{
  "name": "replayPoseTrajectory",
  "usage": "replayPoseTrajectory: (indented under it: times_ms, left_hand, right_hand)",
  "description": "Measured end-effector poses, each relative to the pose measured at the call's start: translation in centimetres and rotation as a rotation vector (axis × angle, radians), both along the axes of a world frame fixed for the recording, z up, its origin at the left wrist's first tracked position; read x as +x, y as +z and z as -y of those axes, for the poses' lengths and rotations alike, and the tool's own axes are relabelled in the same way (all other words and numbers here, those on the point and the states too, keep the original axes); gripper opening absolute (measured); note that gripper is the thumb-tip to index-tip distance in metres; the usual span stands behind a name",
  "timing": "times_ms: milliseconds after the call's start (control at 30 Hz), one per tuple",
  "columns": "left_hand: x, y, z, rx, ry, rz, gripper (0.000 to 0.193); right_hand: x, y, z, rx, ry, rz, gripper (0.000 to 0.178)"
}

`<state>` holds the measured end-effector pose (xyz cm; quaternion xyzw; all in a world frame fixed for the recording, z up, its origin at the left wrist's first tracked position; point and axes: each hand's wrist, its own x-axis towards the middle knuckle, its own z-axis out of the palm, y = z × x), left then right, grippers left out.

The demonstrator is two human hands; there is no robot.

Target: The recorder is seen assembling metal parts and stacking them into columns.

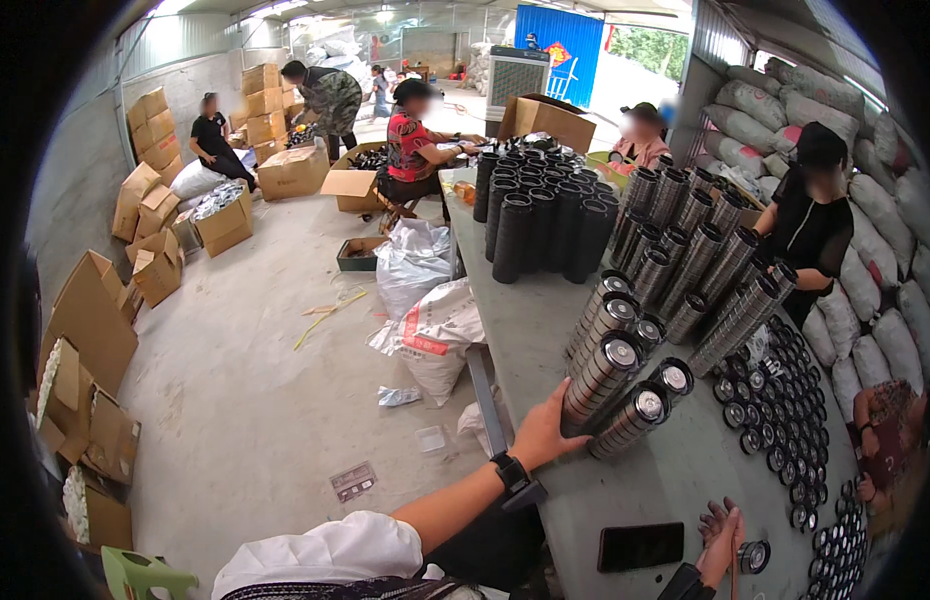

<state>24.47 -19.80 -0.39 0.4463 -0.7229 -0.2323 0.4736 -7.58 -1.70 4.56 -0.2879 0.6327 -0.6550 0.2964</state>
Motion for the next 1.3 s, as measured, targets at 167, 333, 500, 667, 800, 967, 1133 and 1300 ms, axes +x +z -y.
replayPoseTrajectory:
  times_ms: [167,333,500,667,800,967,1133,1300]
  left_hand:
    - [0.0,0.0,-0.1,0.012,0.002,0.009,0.100]
    - [-0.1,-0.3,0.0,0.015,-0.009,-0.021,0.098]
    - [-0.5,-0.9,0.1,-0.009,0.018,0.029,0.098]
    - [-0.7,-1.0,0.3,-0.003,0.035,0.057,0.097]
    - [-0.5,-1.1,0.4,0.007,0.037,0.067,0.097]
    - [-1.2,-1.1,0.2,0.117,0.000,0.061,0.092]
    - [-0.8,-2.8,1.2,0.147,0.039,0.110,0.088]
    - [0.5,-4.3,2.4,0.104,0.086,0.160,0.088]
  right_hand:
    - [-0.5,-1.0,-3.7,0.039,-0.149,-0.075,0.043]
    - [-1.4,-2.9,-6.4,0.071,-0.169,-0.179,0.044]
    - [-1.5,-4.7,-7.9,0.039,-0.253,-0.145,0.043]
    - [-2.1,-6.1,-8.0,0.150,-0.149,-0.091,0.042]
    - [-0.9,-5.1,-7.1,0.208,-0.126,-0.168,0.041]
    - [0.1,-5.0,-7.2,0.224,-0.156,-0.268,0.042]
    - [-0.3,-6.2,-7.1,0.050,-0.176,-0.157,0.048]
    - [0.1,-6.3,-6.0,0.000,-0.291,-0.124,0.048]
